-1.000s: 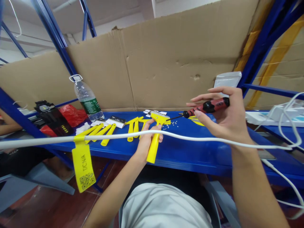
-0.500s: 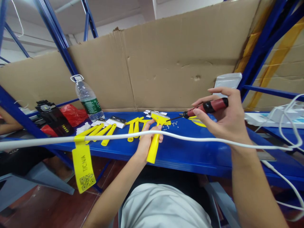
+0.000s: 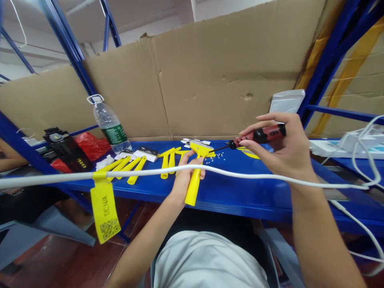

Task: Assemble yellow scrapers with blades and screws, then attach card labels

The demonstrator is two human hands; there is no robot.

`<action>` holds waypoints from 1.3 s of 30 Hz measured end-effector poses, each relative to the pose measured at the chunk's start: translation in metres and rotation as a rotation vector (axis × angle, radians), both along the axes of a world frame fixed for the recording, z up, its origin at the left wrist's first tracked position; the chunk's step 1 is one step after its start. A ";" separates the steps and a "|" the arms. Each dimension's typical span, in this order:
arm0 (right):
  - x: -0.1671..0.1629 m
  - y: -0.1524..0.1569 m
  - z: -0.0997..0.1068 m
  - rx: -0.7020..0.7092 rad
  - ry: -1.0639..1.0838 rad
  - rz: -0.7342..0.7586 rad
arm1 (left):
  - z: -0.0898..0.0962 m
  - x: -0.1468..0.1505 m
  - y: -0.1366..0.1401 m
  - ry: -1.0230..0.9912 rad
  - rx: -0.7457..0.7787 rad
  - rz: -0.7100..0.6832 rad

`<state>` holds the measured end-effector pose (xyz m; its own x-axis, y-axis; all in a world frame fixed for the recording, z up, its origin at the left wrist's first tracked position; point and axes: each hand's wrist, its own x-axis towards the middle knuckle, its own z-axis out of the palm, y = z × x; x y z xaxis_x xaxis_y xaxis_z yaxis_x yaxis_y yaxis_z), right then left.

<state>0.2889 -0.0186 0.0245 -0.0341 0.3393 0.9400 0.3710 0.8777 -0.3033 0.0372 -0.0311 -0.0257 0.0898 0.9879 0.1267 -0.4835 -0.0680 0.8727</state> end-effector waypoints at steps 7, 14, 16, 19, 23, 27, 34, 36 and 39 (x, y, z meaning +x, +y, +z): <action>0.001 0.001 -0.001 -0.074 -0.021 0.083 | -0.002 0.001 0.002 -0.010 -0.005 0.016; 0.002 -0.003 0.000 -0.113 -0.053 0.236 | 0.000 -0.001 0.001 -0.004 -0.009 0.009; 0.003 -0.005 0.001 -0.105 -0.078 0.171 | 0.000 -0.001 0.000 -0.003 -0.004 0.013; 0.003 -0.007 0.001 -0.061 -0.084 0.067 | 0.001 0.000 0.000 0.004 -0.003 0.015; 0.001 -0.007 0.000 -0.073 -0.037 0.055 | 0.001 0.000 -0.001 0.006 -0.001 0.015; 0.001 -0.007 -0.002 -0.074 0.014 0.102 | 0.001 0.000 0.000 0.010 0.000 0.015; 0.000 -0.007 -0.001 -0.075 0.054 0.064 | 0.000 0.000 0.001 -0.007 -0.004 0.007; -0.001 -0.008 -0.001 -0.075 0.061 0.040 | 0.001 0.000 0.000 0.000 -0.007 0.006; -0.004 -0.008 0.002 -0.073 0.058 0.029 | 0.001 0.000 0.000 0.016 -0.008 0.002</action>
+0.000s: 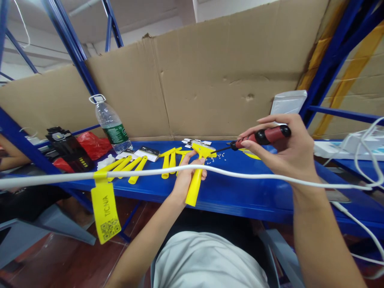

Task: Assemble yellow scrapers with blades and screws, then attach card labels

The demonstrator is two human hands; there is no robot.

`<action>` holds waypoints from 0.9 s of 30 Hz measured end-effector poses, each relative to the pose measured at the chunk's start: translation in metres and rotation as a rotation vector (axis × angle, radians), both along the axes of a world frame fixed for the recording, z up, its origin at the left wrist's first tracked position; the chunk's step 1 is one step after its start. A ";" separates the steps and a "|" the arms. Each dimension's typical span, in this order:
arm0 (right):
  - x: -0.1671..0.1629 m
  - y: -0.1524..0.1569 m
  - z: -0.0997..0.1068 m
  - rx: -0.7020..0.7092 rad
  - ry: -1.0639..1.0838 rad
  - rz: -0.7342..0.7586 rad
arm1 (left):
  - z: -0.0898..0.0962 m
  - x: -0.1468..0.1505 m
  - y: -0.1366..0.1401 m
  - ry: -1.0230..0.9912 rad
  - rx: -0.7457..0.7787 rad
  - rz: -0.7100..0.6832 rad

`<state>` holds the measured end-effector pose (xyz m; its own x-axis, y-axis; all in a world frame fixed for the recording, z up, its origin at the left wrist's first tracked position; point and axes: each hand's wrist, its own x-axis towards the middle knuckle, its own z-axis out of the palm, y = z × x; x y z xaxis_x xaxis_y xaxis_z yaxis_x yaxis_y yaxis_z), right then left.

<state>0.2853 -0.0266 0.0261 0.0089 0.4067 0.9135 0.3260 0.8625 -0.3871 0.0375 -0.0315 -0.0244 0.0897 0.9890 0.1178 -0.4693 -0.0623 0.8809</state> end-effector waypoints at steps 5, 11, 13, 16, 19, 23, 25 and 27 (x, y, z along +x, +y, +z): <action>0.001 -0.001 0.002 -0.030 -0.062 0.120 | 0.000 0.000 -0.001 -0.003 0.002 0.020; 0.005 0.000 -0.002 -0.105 -0.062 0.202 | 0.000 0.000 0.000 -0.003 0.001 0.022; 0.005 0.001 -0.003 -0.115 -0.065 0.195 | -0.001 0.000 0.000 -0.011 0.002 0.027; 0.005 0.000 -0.003 -0.092 -0.050 0.193 | -0.003 0.000 0.002 -0.025 -0.001 0.013; 0.004 0.000 -0.001 -0.067 -0.037 0.206 | -0.004 0.000 0.004 -0.049 -0.006 -0.002; 0.000 0.002 0.000 -0.007 0.042 0.187 | -0.005 0.000 0.006 -0.065 0.006 -0.042; 0.000 0.004 0.002 0.045 0.130 0.145 | -0.005 0.000 0.006 -0.065 0.008 -0.061; 0.000 0.006 0.005 0.110 0.236 0.099 | -0.006 0.000 0.006 -0.067 0.009 -0.071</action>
